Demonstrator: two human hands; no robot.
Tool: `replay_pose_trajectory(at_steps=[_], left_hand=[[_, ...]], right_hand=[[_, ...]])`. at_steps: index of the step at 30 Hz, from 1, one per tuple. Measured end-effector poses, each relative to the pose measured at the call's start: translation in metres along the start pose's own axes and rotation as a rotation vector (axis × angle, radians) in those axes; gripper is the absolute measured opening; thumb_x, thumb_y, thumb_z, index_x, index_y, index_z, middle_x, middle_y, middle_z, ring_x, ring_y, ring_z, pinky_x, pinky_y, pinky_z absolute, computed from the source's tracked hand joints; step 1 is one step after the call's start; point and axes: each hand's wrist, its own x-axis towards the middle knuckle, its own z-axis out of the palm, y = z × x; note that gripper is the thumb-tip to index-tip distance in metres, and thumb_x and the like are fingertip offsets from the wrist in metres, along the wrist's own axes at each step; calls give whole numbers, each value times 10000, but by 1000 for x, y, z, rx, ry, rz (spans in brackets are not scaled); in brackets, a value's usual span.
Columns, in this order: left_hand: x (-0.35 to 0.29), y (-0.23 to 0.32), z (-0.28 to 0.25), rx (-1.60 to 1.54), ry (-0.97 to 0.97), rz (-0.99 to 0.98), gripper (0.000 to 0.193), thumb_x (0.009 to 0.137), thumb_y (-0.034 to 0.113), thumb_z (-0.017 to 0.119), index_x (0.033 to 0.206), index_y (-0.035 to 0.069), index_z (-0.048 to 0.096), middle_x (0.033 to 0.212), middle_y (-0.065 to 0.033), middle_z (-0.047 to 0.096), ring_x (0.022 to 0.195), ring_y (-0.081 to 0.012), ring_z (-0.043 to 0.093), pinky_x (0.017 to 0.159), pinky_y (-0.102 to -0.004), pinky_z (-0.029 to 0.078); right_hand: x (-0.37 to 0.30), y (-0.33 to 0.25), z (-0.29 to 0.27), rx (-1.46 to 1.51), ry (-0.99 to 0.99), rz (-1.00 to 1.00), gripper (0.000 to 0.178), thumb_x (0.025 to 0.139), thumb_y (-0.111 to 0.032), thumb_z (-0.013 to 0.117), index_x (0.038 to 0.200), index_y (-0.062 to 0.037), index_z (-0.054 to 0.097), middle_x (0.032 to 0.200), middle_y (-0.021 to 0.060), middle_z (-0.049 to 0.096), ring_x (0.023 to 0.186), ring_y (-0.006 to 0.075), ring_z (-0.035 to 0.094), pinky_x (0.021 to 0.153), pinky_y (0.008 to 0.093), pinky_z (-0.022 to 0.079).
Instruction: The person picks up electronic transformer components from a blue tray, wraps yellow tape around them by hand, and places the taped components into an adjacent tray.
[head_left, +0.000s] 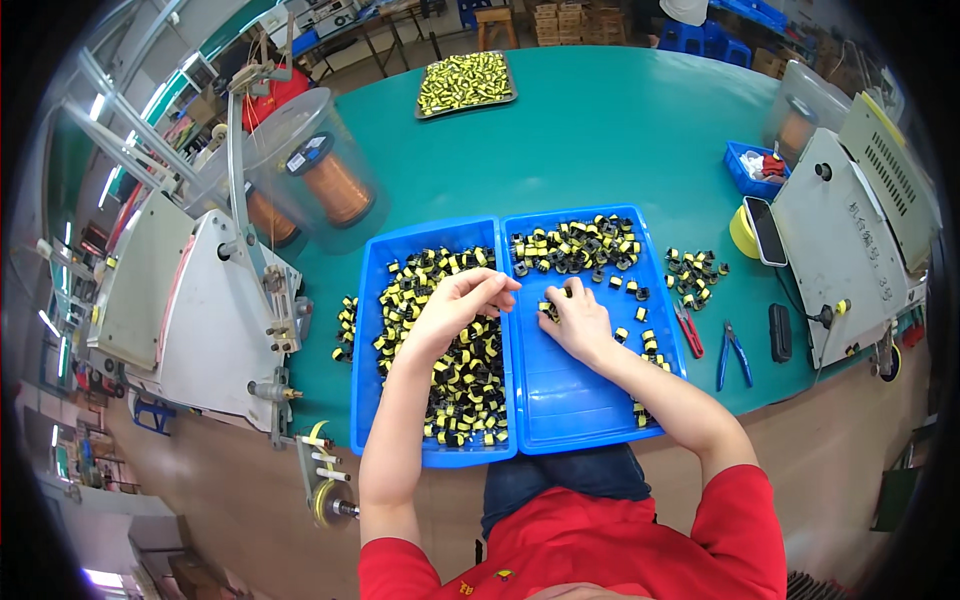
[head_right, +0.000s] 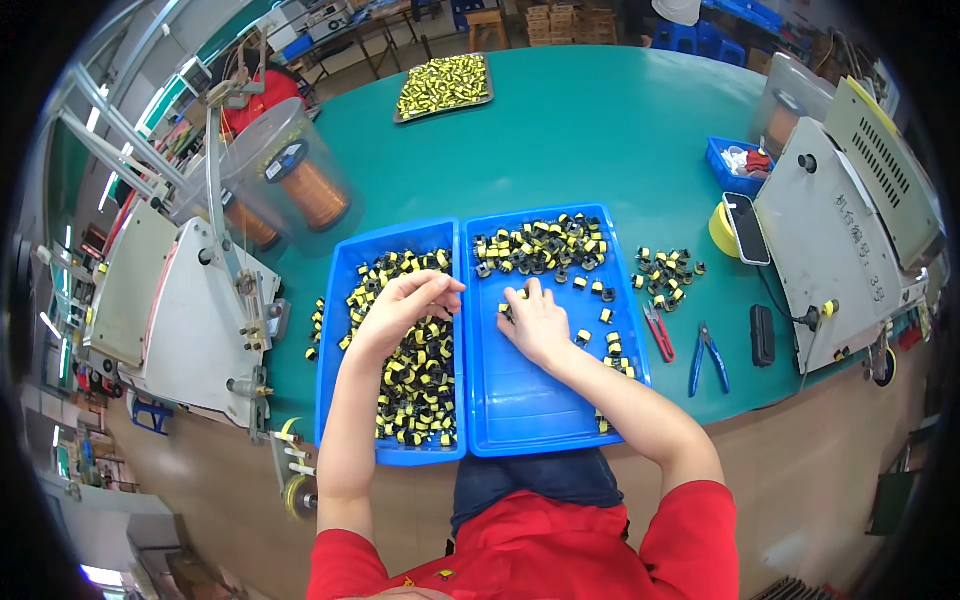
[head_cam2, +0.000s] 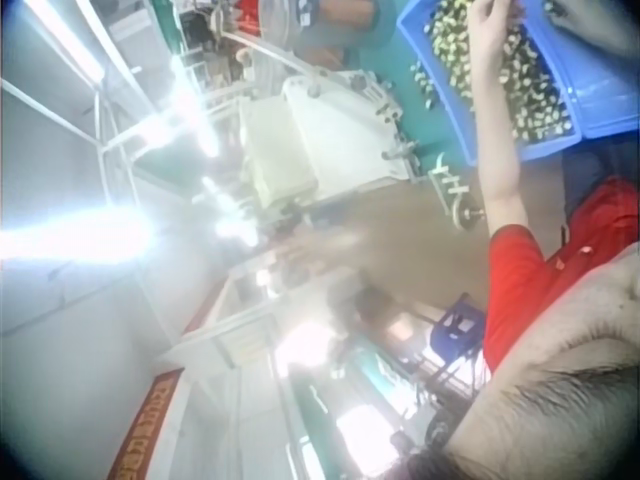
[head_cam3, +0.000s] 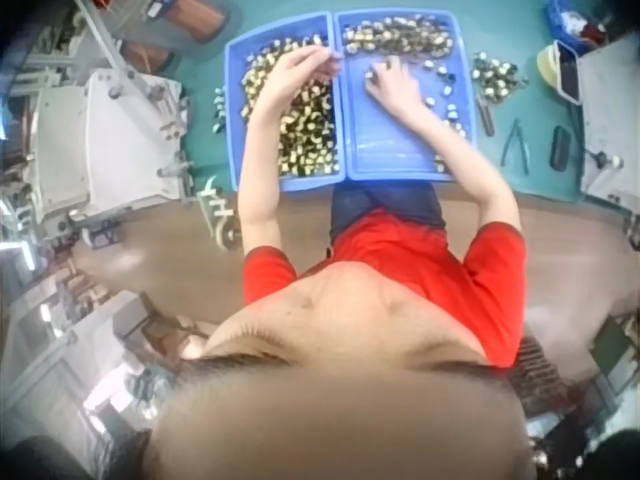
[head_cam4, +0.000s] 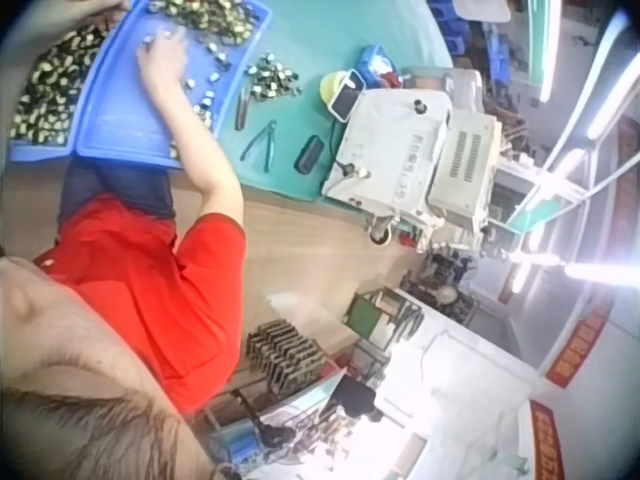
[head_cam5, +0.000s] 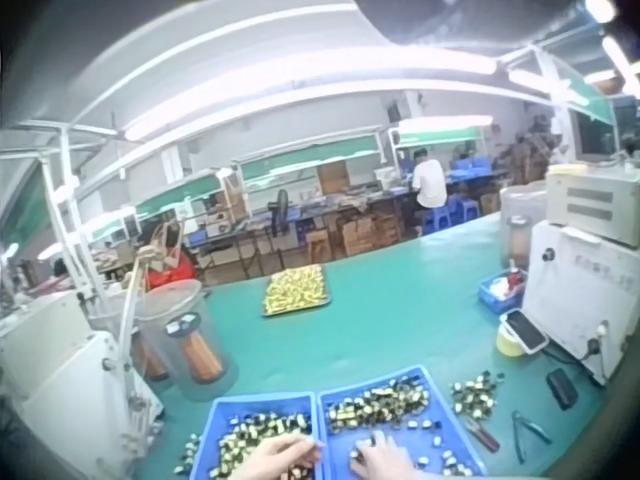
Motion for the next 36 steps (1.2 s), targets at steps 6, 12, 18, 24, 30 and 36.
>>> replay_pose_trajectory(at_steps=[6, 12, 18, 24, 30, 36], left_hand=[[-1, 1, 1, 28, -29, 5, 265, 930, 252, 518, 975, 23, 642, 839, -47, 637, 822, -118, 615, 742, -253, 490], [0, 0, 2, 25, -30, -7, 260, 926, 256, 526, 972, 28, 642, 843, -43, 635, 826, -121, 615, 751, -256, 491], [1, -1, 5, 41, -35, -8, 261, 925, 261, 528, 973, 31, 643, 836, -40, 635, 826, -121, 615, 748, -255, 491], [3, -4, 4, 41, -28, -14, 250, 920, 253, 537, 985, 33, 637, 843, -39, 635, 824, -119, 615, 740, -251, 490], [5, -13, 9, 160, 56, 35, 222, 860, 136, 611, 1056, 33, 594, 949, -53, 641, 836, -114, 606, 736, -249, 477], [7, -21, 28, 591, 16, 369, 399, 802, 8, 592, 1191, 81, 544, 1185, -62, 556, 1039, -159, 518, 784, -263, 462]], right_hand=[[5, -2, -15, 180, -44, 108, 325, 778, -301, 641, 1008, -97, 536, 1016, 167, 491, 884, 349, 568, 704, 432, 512], [-7, -7, 6, -121, 17, -90, 311, 783, -293, 626, 1020, -111, 540, 1008, 162, 486, 865, 330, 546, 591, 402, 536], [-8, -4, 9, -72, 59, -122, 276, 779, -276, 625, 995, -118, 556, 983, 154, 492, 838, 326, 542, 577, 393, 534], [-3, -7, 1, 59, -5, -31, 281, 783, -282, 623, 1008, -119, 586, 1009, 156, 509, 871, 333, 564, 668, 413, 525], [15, -8, -33, 541, -244, 360, 363, 776, -356, 646, 1019, -88, 617, 971, 138, 595, 837, 229, 616, 728, 359, 504], [17, -2, -59, 1276, -576, 551, 309, 827, -365, 607, 1024, -127, 602, 880, -2, 624, 644, 82, 580, 403, 237, 374]])
